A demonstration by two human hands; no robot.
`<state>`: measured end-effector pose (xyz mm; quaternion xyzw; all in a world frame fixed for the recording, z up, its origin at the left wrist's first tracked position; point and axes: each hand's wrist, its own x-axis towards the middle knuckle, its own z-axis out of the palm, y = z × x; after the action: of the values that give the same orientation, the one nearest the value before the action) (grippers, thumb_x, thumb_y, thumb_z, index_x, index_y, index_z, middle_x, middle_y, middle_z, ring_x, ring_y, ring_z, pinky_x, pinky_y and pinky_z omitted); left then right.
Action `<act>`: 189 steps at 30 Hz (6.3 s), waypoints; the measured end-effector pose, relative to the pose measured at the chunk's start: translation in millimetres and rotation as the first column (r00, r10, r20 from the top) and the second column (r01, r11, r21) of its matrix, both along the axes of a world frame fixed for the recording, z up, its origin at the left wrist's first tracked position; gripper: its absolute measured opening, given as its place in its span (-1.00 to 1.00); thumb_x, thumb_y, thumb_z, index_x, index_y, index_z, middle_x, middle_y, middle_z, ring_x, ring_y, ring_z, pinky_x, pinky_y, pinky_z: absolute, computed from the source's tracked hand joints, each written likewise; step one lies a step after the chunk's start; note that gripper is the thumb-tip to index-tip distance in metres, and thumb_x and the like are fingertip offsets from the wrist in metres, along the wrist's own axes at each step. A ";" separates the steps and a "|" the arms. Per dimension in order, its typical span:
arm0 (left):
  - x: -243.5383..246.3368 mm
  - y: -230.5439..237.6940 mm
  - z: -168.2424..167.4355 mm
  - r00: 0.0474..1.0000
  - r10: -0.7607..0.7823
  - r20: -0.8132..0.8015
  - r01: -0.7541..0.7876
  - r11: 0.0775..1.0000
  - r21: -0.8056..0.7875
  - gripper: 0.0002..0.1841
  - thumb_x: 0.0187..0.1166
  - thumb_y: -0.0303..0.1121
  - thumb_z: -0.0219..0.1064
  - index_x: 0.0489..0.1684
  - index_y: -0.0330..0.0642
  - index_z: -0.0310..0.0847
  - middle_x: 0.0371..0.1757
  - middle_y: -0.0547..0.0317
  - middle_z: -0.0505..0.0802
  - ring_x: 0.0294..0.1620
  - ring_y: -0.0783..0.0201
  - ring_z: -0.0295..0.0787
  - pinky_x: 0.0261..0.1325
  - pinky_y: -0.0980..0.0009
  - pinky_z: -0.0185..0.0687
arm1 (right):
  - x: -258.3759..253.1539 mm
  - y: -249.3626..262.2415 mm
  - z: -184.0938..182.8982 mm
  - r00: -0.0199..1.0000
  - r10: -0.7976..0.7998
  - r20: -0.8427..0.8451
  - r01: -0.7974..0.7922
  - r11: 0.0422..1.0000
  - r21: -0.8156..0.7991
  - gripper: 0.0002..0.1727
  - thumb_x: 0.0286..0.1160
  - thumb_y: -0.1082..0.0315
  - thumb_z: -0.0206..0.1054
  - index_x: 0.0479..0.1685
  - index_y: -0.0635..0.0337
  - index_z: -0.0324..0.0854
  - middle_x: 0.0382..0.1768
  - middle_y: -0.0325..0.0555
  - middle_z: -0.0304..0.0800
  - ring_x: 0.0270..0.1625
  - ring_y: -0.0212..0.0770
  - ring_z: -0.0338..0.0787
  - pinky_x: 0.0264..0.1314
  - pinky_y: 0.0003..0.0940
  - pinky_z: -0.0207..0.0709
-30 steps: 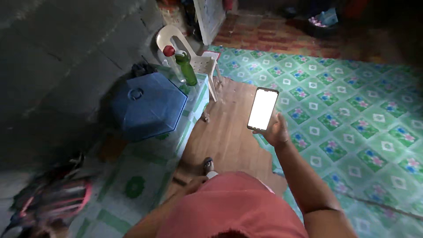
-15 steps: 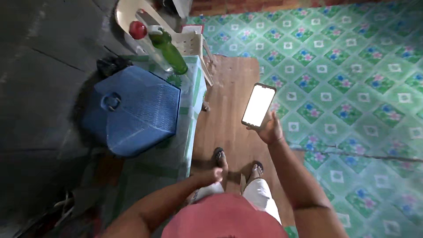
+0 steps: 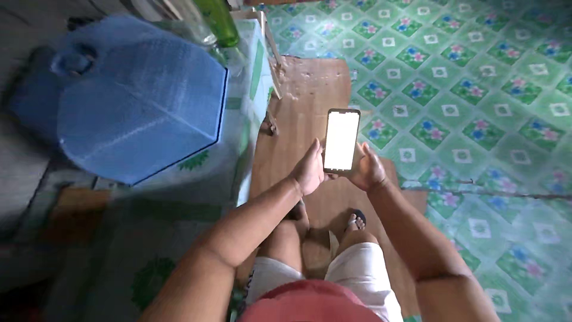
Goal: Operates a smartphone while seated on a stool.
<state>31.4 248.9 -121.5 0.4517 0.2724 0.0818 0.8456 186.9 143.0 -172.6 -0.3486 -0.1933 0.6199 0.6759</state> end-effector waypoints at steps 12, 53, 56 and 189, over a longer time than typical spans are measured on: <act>-253.1 -123.5 18.1 0.943 0.317 0.099 -0.316 0.948 -0.025 -0.21 0.79 0.28 -0.46 0.93 0.01 -0.27 0.80 -0.04 0.31 0.70 0.02 0.39 0.58 -0.08 0.50 | -253.9 -83.7 37.1 0.947 -0.004 0.320 0.036 0.995 -0.093 -0.07 0.53 -0.31 0.10 0.81 0.05 0.04 0.50 0.00 0.56 0.47 -0.15 0.62 0.48 -0.07 0.57; -298.7 -135.5 -12.9 0.944 0.280 0.173 -0.252 0.953 -0.166 -0.43 0.90 -0.01 -0.36 0.65 -0.18 0.23 0.36 -0.21 0.71 0.24 -0.11 0.78 0.20 -0.10 0.77 | -290.5 -118.7 24.6 0.866 0.047 0.497 0.020 0.992 -0.127 0.19 0.00 0.66 0.28 0.85 -0.19 -0.18 0.62 -0.03 0.38 0.45 -0.13 0.64 0.35 -0.06 0.66; -297.0 -137.3 -14.9 0.940 0.305 0.151 -0.282 0.946 -0.157 -0.59 0.86 -0.27 -0.19 0.59 -0.15 0.20 0.32 -0.20 0.69 0.19 -0.11 0.78 0.14 -0.10 0.78 | -286.6 -121.0 23.2 0.886 0.029 0.464 0.021 0.995 -0.101 0.10 -0.04 0.68 0.23 0.76 -0.06 -0.09 0.49 -0.01 0.49 0.35 -0.14 0.70 0.28 -0.09 0.69; -294.4 -141.9 -16.0 0.928 0.344 0.143 -0.321 0.933 -0.162 -0.44 0.88 -0.07 -0.39 0.49 -0.26 0.35 0.22 -0.21 0.75 0.10 -0.05 0.81 0.12 -0.04 0.78 | -303.5 -120.3 30.3 0.827 0.020 0.562 0.081 0.985 -0.153 0.19 0.05 0.84 0.25 0.83 -0.15 -0.18 0.60 0.06 0.39 0.39 -0.06 0.70 0.28 -0.03 0.70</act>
<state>-263.0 107.0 -137.5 0.3319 0.2772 0.2435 0.8682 -116.5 22.8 -142.3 -0.5747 -0.3239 0.4935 0.5669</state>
